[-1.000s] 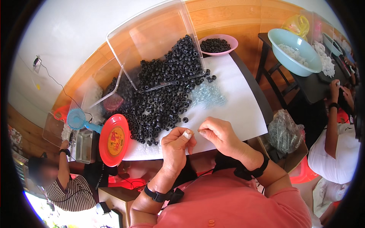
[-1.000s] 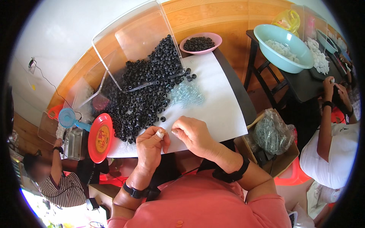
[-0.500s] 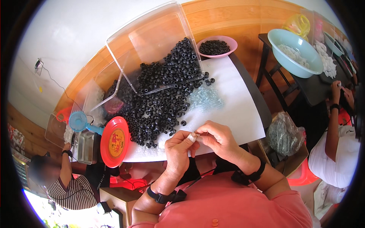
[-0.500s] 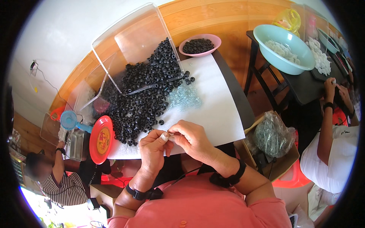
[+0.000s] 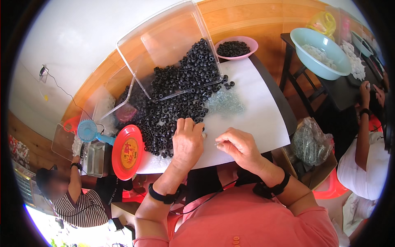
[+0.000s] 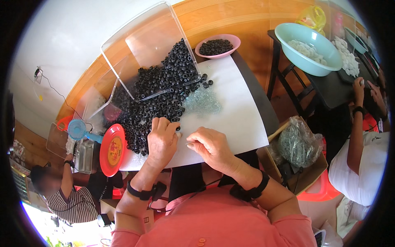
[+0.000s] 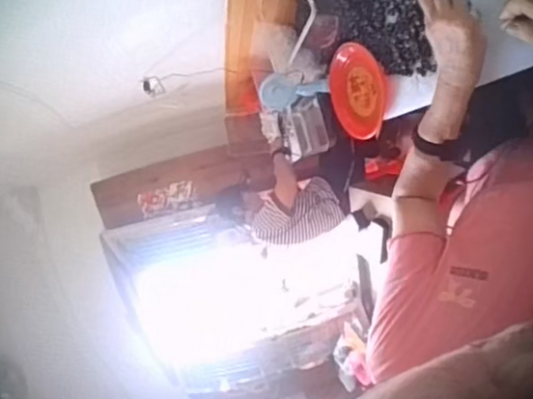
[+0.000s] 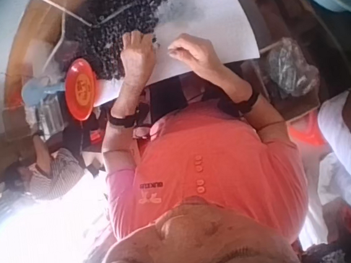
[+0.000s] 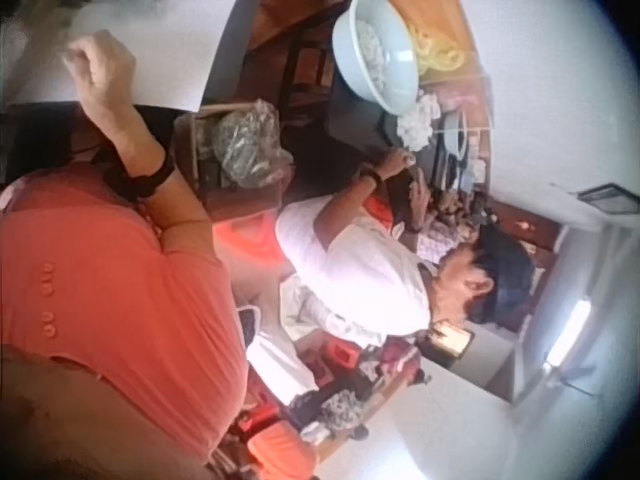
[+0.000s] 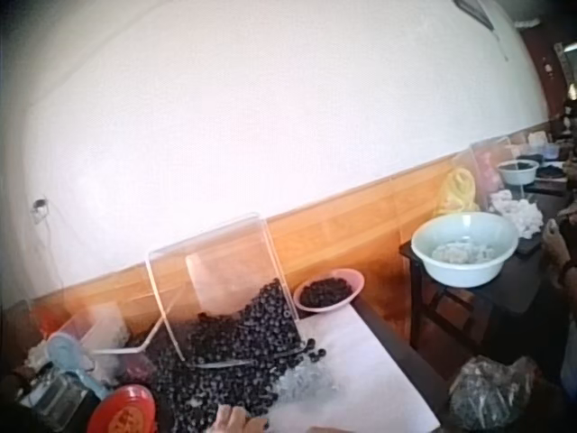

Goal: Assembling small black plastic or rubber shoe components by hand at a workstation.

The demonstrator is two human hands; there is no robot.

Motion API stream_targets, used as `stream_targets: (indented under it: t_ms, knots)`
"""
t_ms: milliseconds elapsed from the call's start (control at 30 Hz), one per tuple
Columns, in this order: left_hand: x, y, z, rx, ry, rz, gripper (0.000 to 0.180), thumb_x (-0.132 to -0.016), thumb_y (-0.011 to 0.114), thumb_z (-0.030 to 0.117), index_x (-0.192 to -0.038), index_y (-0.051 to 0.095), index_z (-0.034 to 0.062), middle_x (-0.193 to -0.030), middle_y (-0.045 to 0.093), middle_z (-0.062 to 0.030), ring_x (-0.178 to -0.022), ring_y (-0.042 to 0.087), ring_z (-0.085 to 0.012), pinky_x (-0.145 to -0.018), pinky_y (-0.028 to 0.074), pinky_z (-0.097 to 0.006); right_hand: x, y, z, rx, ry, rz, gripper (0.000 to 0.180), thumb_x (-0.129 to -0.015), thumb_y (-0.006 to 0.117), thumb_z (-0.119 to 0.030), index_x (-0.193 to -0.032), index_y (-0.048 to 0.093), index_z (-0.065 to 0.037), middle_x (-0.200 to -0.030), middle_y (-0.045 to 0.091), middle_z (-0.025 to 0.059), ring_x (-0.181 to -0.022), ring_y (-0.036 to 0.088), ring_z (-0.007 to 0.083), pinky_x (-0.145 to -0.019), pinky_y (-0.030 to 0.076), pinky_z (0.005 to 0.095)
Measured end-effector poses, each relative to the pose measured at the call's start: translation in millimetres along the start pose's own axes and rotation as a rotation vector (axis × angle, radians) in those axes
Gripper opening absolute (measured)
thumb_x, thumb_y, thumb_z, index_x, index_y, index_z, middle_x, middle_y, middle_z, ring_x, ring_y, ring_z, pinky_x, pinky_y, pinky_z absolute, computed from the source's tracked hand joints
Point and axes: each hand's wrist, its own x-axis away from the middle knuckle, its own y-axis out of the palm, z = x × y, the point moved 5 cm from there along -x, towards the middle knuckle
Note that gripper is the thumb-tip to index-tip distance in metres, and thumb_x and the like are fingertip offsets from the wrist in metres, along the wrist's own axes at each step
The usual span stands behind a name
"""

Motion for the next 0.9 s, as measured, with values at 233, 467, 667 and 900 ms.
stream_targets:
  t_ms: [233, 467, 667, 900]
  knots:
    - [5, -5, 10, 0.003, 0.104, 0.039, 0.020, -0.068, 0.069, -0.002, -0.087, 0.064, 0.0014, -0.087, 0.054, -0.0101, -0.086, 0.054, -0.0302, -0.065, 0.050, -0.040, 2, 1, 1, 0.020, -0.004, 0.010, 0.015, -0.081, 0.072, -0.001, -0.092, 0.062, -0.004, -0.077, 0.060, 0.0092, -0.067, 0.060, 0.0269, -0.060, 0.047, 0.0362]
    - [26, 4, 18, 0.128, 0.036, 0.035, 0.031, -0.070, 0.066, -0.004, -0.100, 0.065, -0.0001, -0.089, 0.057, -0.0118, -0.082, 0.057, -0.0327, -0.068, 0.051, -0.040, 3, 2, 1, 0.060, -0.022, -0.006, 0.015, -0.083, 0.070, 0.006, -0.095, 0.063, 0.001, -0.082, 0.061, 0.0082, -0.069, 0.060, 0.0165, -0.061, 0.048, 0.0274]
    - [44, 1, 9, 0.598, -0.186, -0.019, 0.026, -0.078, 0.068, -0.005, -0.103, 0.066, -0.0006, -0.088, 0.060, -0.0091, -0.080, 0.059, -0.0232, -0.070, 0.050, -0.032, -2, 5, -8, 0.116, -0.115, -0.048, 0.016, -0.080, 0.072, 0.006, -0.093, 0.063, 0.000, -0.079, 0.061, 0.0082, -0.068, 0.060, 0.0192, -0.060, 0.048, 0.0294]
    - [59, 4, 8, 1.183, -0.581, -0.166, 0.019, -0.086, 0.070, -0.002, -0.105, 0.068, -0.0006, -0.089, 0.063, -0.0006, -0.078, 0.056, -0.0078, -0.071, 0.048, -0.025, -3, 15, -26, 0.266, -0.223, -0.091, 0.013, -0.078, 0.071, -0.004, -0.087, 0.063, -0.007, -0.076, 0.060, 0.0061, -0.068, 0.060, 0.0278, -0.061, 0.046, 0.0390]
